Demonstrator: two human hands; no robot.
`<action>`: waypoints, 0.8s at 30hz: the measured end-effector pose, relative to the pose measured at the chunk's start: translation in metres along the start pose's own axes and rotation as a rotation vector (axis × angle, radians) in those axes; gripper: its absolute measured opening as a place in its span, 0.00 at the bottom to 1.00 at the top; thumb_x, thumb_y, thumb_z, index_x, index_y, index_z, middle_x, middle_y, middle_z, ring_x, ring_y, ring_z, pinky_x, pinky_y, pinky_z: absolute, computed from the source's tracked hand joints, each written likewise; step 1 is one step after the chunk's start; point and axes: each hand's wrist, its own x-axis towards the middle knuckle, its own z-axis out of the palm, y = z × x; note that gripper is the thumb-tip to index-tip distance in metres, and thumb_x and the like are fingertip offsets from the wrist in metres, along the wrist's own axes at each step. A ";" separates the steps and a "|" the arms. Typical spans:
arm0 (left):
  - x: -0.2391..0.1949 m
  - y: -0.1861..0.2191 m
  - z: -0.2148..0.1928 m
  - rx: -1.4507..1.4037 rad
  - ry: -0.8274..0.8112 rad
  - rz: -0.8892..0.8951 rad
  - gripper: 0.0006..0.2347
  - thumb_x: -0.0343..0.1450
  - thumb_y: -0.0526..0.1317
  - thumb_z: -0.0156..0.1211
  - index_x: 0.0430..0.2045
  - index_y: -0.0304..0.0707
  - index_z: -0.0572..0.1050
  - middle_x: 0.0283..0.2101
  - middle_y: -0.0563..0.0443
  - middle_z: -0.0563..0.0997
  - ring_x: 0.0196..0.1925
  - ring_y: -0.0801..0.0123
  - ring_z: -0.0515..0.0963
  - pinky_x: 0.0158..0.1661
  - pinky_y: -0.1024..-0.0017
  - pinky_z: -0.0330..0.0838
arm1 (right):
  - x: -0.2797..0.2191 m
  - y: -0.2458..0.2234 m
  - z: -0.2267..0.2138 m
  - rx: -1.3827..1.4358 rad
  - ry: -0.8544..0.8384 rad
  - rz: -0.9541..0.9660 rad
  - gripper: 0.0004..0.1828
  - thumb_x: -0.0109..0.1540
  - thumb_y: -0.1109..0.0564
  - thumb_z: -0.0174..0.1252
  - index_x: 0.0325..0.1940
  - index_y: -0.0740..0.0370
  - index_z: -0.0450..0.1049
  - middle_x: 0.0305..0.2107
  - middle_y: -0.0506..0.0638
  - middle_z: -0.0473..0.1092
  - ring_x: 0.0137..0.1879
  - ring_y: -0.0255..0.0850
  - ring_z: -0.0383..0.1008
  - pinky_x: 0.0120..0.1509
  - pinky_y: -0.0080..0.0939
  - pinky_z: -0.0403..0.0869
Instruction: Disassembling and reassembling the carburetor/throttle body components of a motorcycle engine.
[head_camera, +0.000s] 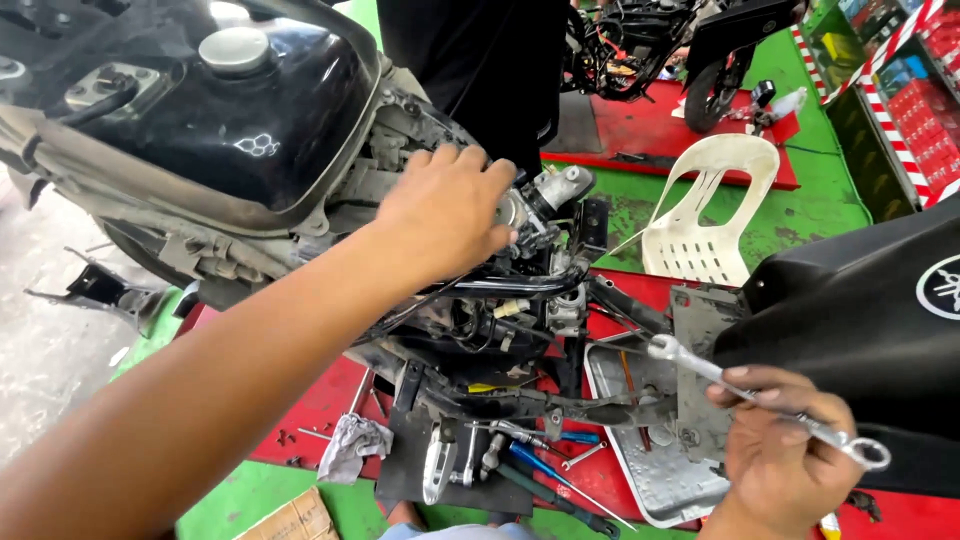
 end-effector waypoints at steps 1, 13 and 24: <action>0.021 0.002 0.009 0.031 -0.191 -0.094 0.26 0.72 0.59 0.58 0.59 0.43 0.68 0.57 0.37 0.74 0.61 0.40 0.70 0.57 0.48 0.64 | -0.004 0.001 0.003 0.033 0.006 -0.013 0.22 0.70 0.40 0.57 0.44 0.63 0.67 0.41 0.66 0.73 0.38 0.50 0.80 0.44 0.40 0.86; 0.075 0.006 0.056 0.108 -0.457 -0.158 0.39 0.63 0.62 0.73 0.65 0.46 0.62 0.59 0.43 0.73 0.61 0.45 0.74 0.55 0.50 0.71 | -0.063 0.023 -0.030 0.000 0.098 0.170 0.13 0.72 0.54 0.46 0.47 0.68 0.69 0.44 0.72 0.73 0.48 0.56 0.81 0.50 0.48 0.86; 0.082 0.010 0.064 0.092 -0.453 -0.204 0.27 0.67 0.59 0.69 0.53 0.43 0.73 0.50 0.51 0.82 0.53 0.51 0.82 0.46 0.55 0.79 | -0.068 0.022 -0.030 0.033 0.095 0.255 0.15 0.72 0.51 0.50 0.50 0.67 0.72 0.48 0.69 0.74 0.49 0.57 0.82 0.56 0.51 0.85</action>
